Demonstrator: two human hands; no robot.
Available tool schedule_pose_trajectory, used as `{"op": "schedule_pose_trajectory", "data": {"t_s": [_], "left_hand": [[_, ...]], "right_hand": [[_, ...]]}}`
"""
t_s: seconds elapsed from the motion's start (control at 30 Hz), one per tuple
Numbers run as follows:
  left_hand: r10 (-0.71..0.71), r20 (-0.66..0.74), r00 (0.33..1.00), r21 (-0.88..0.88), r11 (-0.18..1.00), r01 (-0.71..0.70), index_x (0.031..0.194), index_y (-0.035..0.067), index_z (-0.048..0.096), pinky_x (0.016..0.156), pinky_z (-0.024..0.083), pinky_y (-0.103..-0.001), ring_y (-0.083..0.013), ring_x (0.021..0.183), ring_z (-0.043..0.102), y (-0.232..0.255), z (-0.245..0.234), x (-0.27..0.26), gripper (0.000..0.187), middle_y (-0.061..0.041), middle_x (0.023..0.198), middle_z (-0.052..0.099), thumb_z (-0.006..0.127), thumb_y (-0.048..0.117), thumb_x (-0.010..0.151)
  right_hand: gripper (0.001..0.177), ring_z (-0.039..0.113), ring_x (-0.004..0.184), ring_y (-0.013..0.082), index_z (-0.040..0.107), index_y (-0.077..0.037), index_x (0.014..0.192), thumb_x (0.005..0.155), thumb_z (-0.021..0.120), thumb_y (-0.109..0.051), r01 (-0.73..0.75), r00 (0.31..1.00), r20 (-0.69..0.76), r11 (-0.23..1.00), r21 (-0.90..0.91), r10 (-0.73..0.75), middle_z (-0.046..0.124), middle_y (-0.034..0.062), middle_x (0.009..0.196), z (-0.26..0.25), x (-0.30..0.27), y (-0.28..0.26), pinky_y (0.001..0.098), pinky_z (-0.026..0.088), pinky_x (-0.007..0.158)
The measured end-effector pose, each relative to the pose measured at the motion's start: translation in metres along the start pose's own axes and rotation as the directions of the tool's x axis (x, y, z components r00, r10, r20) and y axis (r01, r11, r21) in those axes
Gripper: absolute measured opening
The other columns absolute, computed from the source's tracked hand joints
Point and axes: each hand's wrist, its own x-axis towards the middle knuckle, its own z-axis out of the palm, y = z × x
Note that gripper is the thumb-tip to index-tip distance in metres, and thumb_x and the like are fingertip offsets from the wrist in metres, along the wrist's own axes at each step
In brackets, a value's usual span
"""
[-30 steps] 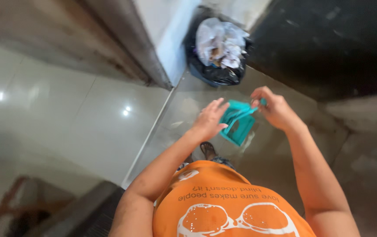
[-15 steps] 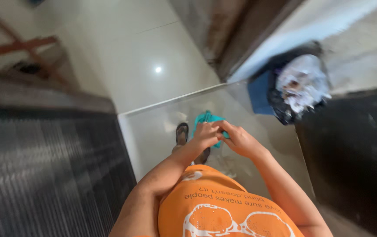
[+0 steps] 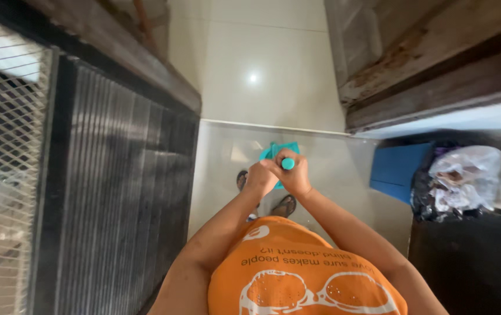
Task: The person wrings a mop in a blue bucket, walks through a hallway, and uses a teal broom and dustpan to sweep debris from a tiled floor.
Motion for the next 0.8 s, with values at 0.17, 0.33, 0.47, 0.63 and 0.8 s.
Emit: {"op": "schedule_pose_trajectory", "data": {"t_s": [0.17, 0.33, 0.47, 0.63, 0.8], "left_hand": [[-0.134, 0.02, 0.991, 0.011, 0.991, 0.134, 0.088, 0.009, 0.073, 0.076, 0.054, -0.056, -0.0436, 0.089, 0.069, -0.042, -0.023, -0.003, 0.035, -0.021, 0.09, 0.072, 0.053, 0.037, 0.095], [-0.04, -0.039, 0.998, -0.101, 0.994, 0.036, 0.084, 0.009, 0.072, 0.074, 0.055, -0.053, -0.044, 0.087, 0.068, -0.053, -0.056, 0.003, 0.035, -0.02, 0.087, 0.073, 0.059, 0.041, 0.089], [0.045, -0.101, 0.994, -0.077, 0.996, -0.053, 0.085, 0.01, 0.071, 0.074, 0.054, -0.053, -0.0423, 0.085, 0.069, -0.058, -0.065, 0.002, 0.032, -0.017, 0.09, 0.073, 0.059, 0.039, 0.09], [0.08, -0.076, 0.994, -0.112, 0.99, -0.088, 0.097, 0.013, 0.074, 0.075, 0.056, -0.05, -0.0398, 0.091, 0.069, -0.068, -0.066, 0.001, 0.027, -0.015, 0.095, 0.074, 0.061, 0.034, 0.087], [0.191, -0.016, 0.981, -0.035, 0.981, -0.191, 0.107, 0.017, 0.07, 0.077, 0.056, -0.048, -0.036, 0.093, 0.07, -0.079, -0.065, 0.002, 0.023, -0.01, 0.103, 0.075, 0.062, 0.03, 0.089]], "right_hand": [[0.035, 0.034, 0.057, 0.0175, 0.058, -0.001, 0.068, 0.09, 0.078, -0.019, 0.242, 0.942, 0.258, 0.968, -0.071, -0.216, 0.046, 0.007, 0.059, 0.03, 0.039, -0.012, 0.0314, 0.038, 0.051], [0.033, 0.037, 0.059, 0.0198, 0.056, -0.001, 0.068, 0.091, 0.075, -0.015, 0.239, 0.864, 0.453, 0.971, 0.015, -0.22, 0.045, 0.0087, 0.062, 0.043, 0.065, -0.022, 0.0331, 0.039, 0.054], [0.028, 0.039, 0.06, 0.0196, 0.057, 0.0, 0.069, 0.089, 0.073, -0.012, 0.272, 0.772, 0.582, 0.96, 0.061, -0.256, 0.047, 0.0089, 0.063, 0.046, 0.074, -0.033, 0.034, 0.042, 0.056], [0.025, 0.045, 0.059, 0.0186, 0.059, -0.002, 0.069, 0.09, 0.071, -0.009, 0.217, 0.683, 0.69, 0.969, 0.119, -0.238, 0.052, 0.008, 0.063, 0.043, 0.078, -0.047, 0.0335, 0.044, 0.057], [0.029, 0.045, 0.055, 0.0195, 0.053, -0.002, 0.064, 0.086, 0.071, -0.005, 0.239, 0.62, 0.75, 0.966, 0.101, -0.231, 0.051, 0.0081, 0.059, 0.041, 0.077, -0.048, 0.0343, 0.042, 0.056]]}}
